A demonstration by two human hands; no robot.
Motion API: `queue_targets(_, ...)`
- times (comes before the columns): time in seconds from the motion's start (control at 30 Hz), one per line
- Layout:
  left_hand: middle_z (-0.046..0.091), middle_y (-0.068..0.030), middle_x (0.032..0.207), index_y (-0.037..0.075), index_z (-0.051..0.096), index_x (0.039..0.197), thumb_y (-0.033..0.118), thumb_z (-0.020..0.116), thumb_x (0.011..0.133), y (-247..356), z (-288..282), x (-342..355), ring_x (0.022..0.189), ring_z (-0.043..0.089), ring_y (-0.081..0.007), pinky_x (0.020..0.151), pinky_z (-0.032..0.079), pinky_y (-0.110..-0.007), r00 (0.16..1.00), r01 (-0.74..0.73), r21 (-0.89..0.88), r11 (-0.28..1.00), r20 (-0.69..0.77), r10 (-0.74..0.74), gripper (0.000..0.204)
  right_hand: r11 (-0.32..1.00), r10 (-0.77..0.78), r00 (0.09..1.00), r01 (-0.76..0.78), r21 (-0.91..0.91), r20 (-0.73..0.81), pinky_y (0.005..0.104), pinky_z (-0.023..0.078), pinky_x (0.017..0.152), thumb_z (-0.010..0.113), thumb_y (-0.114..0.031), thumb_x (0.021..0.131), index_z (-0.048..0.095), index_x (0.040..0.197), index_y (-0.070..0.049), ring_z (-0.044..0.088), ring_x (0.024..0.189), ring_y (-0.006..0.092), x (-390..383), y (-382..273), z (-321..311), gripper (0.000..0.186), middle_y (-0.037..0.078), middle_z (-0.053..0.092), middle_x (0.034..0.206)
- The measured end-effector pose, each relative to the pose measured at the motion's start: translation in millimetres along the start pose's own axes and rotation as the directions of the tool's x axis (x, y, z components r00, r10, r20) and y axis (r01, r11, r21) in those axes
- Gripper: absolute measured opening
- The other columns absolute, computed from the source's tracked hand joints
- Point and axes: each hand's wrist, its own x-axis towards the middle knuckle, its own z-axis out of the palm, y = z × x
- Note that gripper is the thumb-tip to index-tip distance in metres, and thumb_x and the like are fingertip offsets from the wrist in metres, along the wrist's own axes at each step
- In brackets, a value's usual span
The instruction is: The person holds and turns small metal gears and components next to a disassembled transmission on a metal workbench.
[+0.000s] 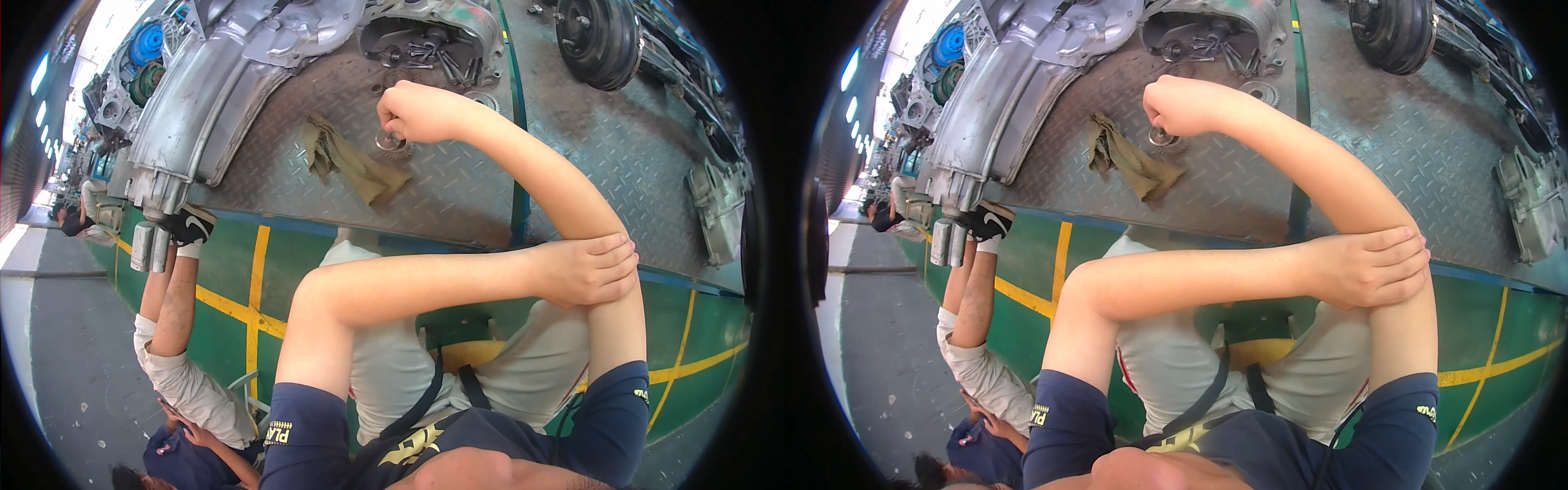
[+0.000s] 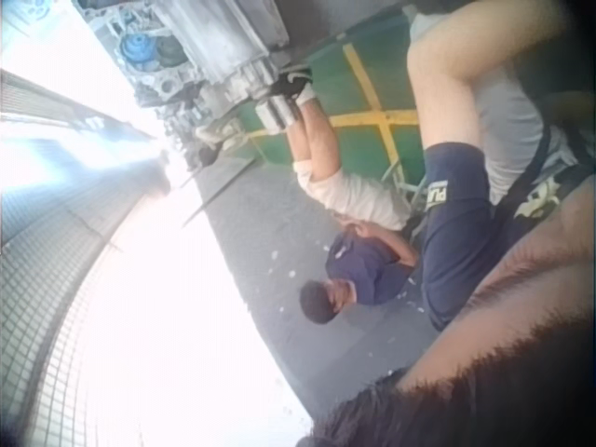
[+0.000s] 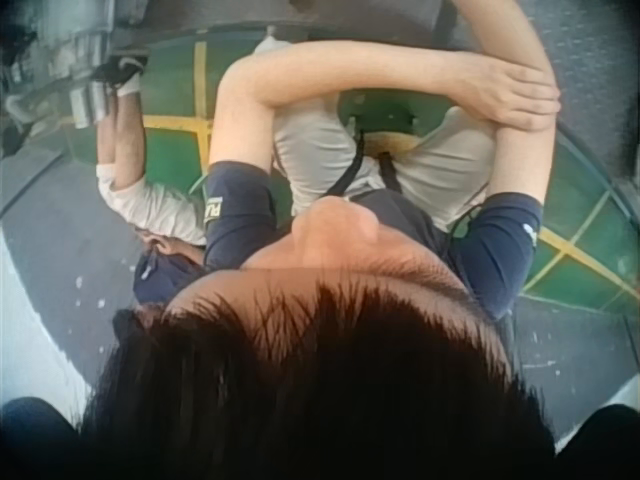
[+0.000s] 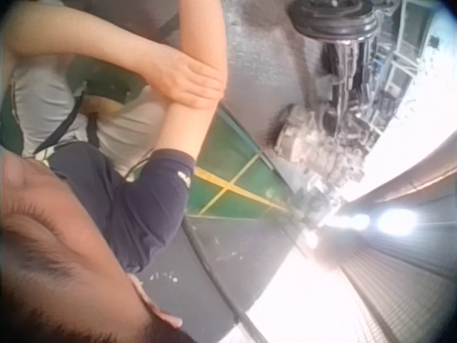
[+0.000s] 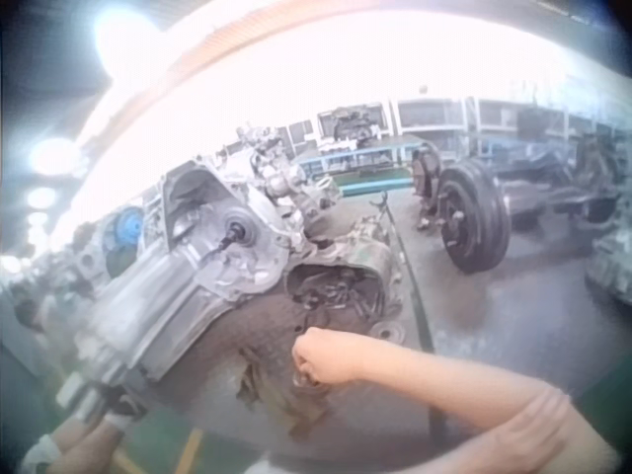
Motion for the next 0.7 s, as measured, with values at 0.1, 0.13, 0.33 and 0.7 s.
queue_targets(0.1,0.064,-0.0138,0.125,0.001,0.060,0.119,0.025,0.052,0.086,-0.2,-0.4,-0.2,0.123,0.058,-0.0307,0.112,0.039,-0.045,1.000,0.002,-0.003,1.000,0.012,-0.002,0.041,0.998,-0.007,1.000,0.007,0.063,0.003,0.0376,0.055,0.068,0.060,-0.004,0.085,0.068,0.086,0.006,0.070,0.071,0.0296,-0.5,-0.9,-2.7,0.012,0.017,0.072,0.076)
queue_targets(0.13,0.064,-0.0138,0.125,0.001,0.060,0.119,0.025,0.052,0.086,-0.6,-0.1,-0.8,0.124,0.058,-0.0307,0.112,0.039,-0.045,1.000,0.003,-0.003,1.000,0.013,-0.003,0.041,0.997,-0.007,1.000,0.006,0.073,0.013,0.0369,0.055,0.067,0.060,-0.004,0.085,0.068,0.086,0.006,0.070,0.069,0.0277,-0.5,-1.0,-4.1,0.013,0.017,0.071,0.076)
queue_targets(0.33,0.064,-0.0140,0.126,0.001,0.060,0.120,0.024,0.053,0.086,-0.3,1.1,-0.8,0.125,0.058,-0.0307,0.112,0.039,-0.045,1.000,0.005,0.013,1.000,0.001,-0.005,0.041,0.997,0.039,0.996,-0.045,0.068,0.076,0.0357,0.055,0.064,0.059,-0.002,0.084,0.067,0.088,0.008,0.070,0.067,0.0240,-0.6,-3.0,-8.3,0.014,0.017,0.072,0.076)
queue_targets(0.7,0.064,-0.0141,0.126,0.001,0.059,0.120,0.024,0.052,0.086,-3.1,-4.8,-4.2,0.125,0.058,-0.0310,0.112,0.039,-0.045,0.999,0.004,0.002,1.000,0.043,-0.004,0.042,0.965,0.194,0.965,-0.220,0.143,0.174,0.0325,0.056,0.058,0.058,-0.002,0.087,0.067,0.094,0.008,0.069,0.062,0.0190,6.1,-3.7,-12.3,0.016,0.015,0.071,0.075)
